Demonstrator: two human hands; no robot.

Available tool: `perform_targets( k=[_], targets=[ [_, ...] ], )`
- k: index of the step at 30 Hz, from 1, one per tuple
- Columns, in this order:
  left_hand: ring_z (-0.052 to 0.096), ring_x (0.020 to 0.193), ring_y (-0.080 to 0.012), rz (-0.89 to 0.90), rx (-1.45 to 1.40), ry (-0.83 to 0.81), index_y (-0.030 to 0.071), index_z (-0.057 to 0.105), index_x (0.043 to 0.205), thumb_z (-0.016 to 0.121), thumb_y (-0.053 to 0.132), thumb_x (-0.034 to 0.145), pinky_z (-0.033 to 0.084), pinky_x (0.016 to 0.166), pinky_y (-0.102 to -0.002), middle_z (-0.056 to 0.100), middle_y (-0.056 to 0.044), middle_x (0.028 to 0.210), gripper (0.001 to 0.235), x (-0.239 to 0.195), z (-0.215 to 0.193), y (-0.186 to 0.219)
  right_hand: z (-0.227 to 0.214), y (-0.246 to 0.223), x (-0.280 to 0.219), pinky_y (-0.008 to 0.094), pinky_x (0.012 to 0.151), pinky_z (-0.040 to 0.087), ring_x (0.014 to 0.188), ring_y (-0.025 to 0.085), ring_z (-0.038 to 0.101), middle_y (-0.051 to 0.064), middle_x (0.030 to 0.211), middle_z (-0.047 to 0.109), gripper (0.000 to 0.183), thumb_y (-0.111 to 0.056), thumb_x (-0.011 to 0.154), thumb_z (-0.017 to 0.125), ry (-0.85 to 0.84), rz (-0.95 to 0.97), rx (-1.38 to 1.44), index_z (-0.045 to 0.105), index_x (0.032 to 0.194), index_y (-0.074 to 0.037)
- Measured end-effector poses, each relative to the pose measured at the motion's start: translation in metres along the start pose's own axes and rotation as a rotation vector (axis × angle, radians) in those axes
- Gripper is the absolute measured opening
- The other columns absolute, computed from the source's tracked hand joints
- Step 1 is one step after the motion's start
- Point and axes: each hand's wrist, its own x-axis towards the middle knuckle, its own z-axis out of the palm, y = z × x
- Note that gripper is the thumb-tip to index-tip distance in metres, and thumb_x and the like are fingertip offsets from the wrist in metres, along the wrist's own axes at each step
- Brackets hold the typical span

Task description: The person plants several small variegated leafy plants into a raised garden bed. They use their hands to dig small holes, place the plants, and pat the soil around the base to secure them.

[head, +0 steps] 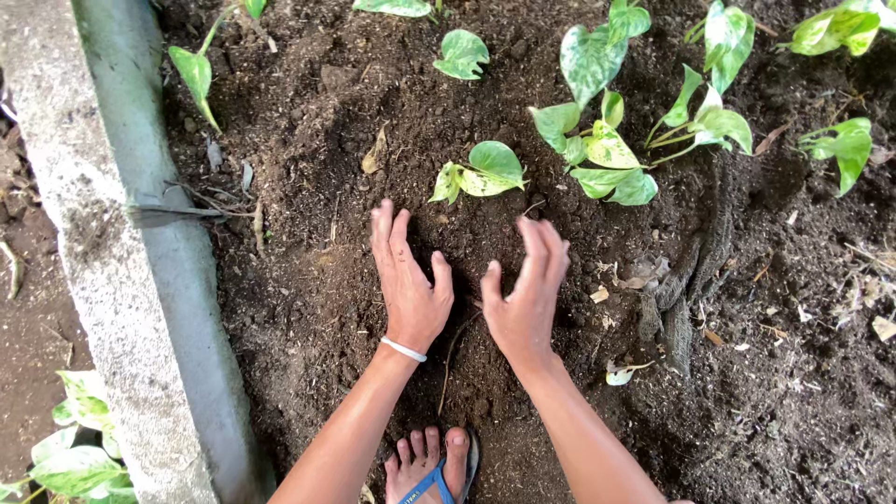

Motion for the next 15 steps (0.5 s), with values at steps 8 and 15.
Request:
perform_targets(
  k=[8, 15],
  targets=[
    [0.017, 0.159, -0.0433, -0.162, -0.143, -0.127, -0.007, 0.025, 0.158, 0.043, 0.021, 0.104, 0.013, 0.130, -0.053, 0.022, -0.028, 0.169, 0.063, -0.023, 0.012, 0.034, 0.012, 0.002, -0.016, 0.050, 0.122, 0.029, 0.148, 0.043, 0.035, 0.030, 0.159, 0.034, 0.065, -0.027, 0.106, 0.053, -0.004, 0.064, 0.133, 0.029, 0.156, 0.006],
    [0.024, 0.156, -0.0388, -0.440, -0.555, -0.244, 0.000, 0.034, 0.157, 0.038, 0.027, 0.103, 0.017, 0.125, -0.049, 0.028, -0.026, 0.166, 0.061, -0.063, 0.000, 0.079, -0.002, 0.003, -0.023, 0.043, 0.092, 0.054, 0.103, 0.029, 0.067, 0.015, 0.121, 0.069, 0.050, -0.039, 0.102, 0.047, -0.106, 0.902, 1.001, 0.061, 0.136, -0.005]
  ],
)
